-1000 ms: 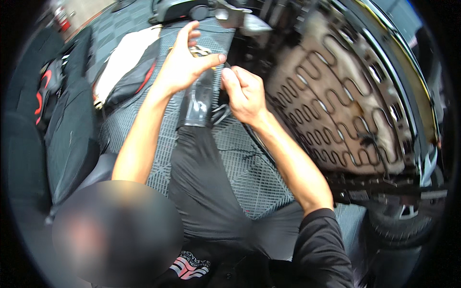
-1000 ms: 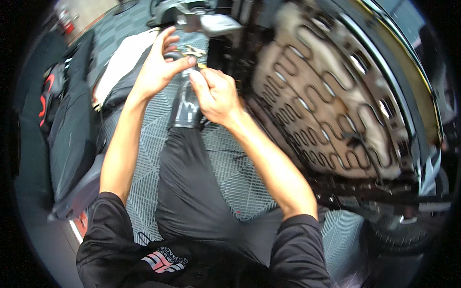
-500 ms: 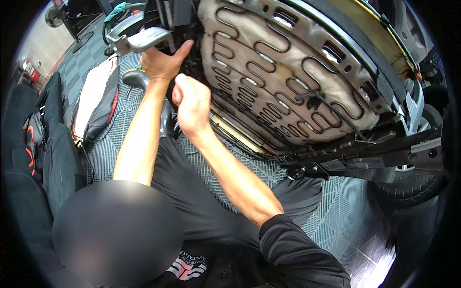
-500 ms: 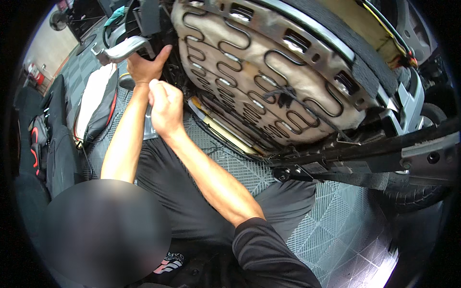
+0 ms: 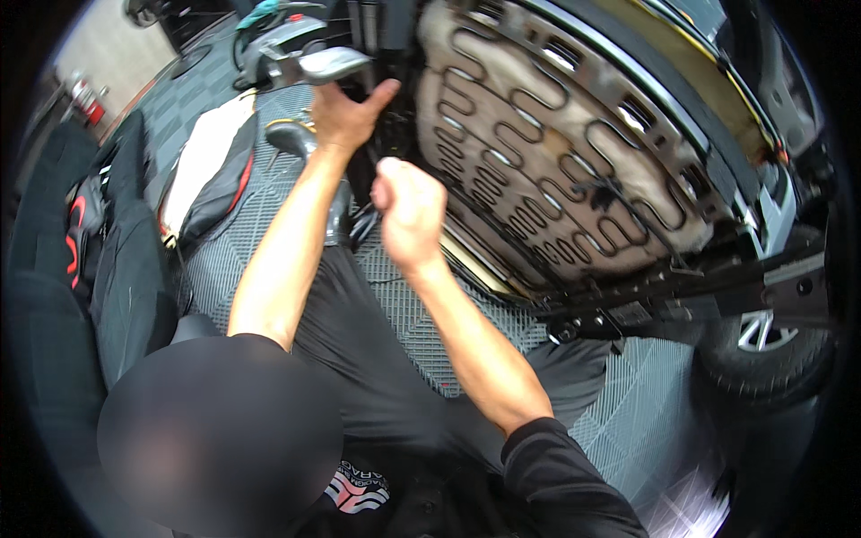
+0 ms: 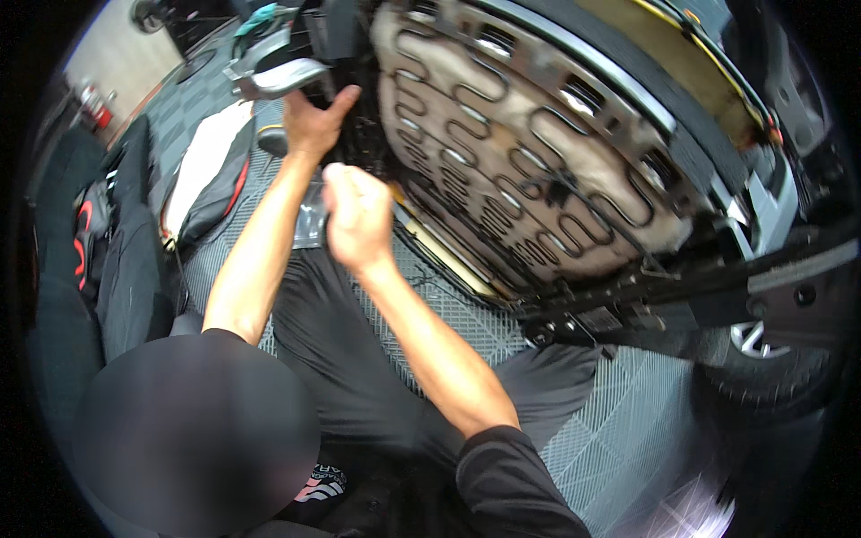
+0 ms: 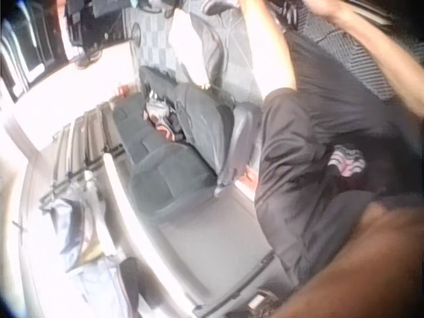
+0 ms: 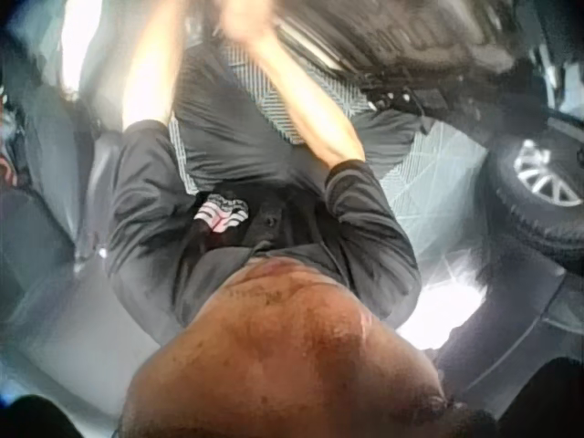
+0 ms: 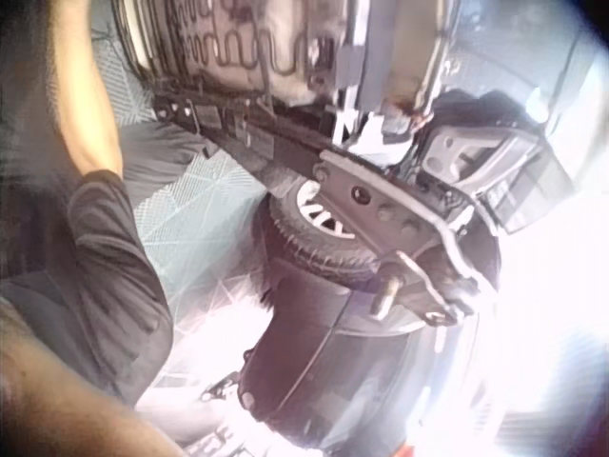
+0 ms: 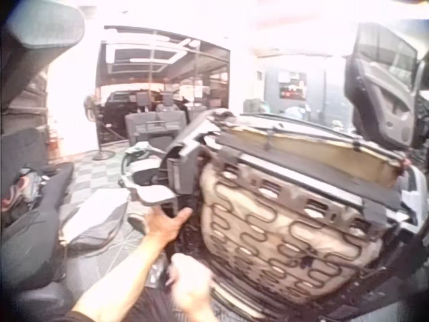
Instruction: The person disconnects and reconnects electrical wiring and fabric clips on the bottom of a car seat by hand while sitting on the floor.
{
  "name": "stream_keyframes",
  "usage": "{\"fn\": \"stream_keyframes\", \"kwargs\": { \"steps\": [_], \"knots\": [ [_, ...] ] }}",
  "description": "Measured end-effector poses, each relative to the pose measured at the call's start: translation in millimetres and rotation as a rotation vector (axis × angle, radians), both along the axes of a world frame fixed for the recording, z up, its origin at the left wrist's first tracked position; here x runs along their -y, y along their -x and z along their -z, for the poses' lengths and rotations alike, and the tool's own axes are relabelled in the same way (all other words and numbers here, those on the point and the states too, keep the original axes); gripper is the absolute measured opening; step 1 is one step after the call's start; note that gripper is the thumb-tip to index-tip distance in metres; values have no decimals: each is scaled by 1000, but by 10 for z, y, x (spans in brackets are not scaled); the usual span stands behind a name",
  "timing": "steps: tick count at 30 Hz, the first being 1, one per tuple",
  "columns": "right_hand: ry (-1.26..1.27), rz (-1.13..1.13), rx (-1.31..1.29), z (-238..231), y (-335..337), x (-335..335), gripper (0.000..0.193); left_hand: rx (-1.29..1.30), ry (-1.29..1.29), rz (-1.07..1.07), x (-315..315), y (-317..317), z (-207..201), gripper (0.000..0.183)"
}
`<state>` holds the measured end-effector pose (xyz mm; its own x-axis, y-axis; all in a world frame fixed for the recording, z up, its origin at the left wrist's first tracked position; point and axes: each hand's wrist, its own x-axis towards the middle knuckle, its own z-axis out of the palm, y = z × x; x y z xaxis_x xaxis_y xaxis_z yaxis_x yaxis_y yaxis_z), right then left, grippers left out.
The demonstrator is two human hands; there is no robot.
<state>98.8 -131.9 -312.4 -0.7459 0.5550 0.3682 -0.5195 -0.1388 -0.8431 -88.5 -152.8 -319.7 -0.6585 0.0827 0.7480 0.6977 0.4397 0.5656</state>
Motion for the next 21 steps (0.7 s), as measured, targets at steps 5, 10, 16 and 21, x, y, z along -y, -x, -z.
{"fn": "stream_keyframes", "kwargs": {
  "steps": [5,10,16,21],
  "knots": [
    [183,-116,-12,-11,21,-121,37,-19,-4,271,280,-90,186,93],
    [-218,36,-10,-310,145,36,40,117,-126,237,131,-66,-4,96],
    [-332,55,-5,-621,262,94,31,173,-337,460,128,122,12,71],
    [-454,73,3,-659,343,190,32,188,-206,354,96,46,-127,46]
  ]
}}
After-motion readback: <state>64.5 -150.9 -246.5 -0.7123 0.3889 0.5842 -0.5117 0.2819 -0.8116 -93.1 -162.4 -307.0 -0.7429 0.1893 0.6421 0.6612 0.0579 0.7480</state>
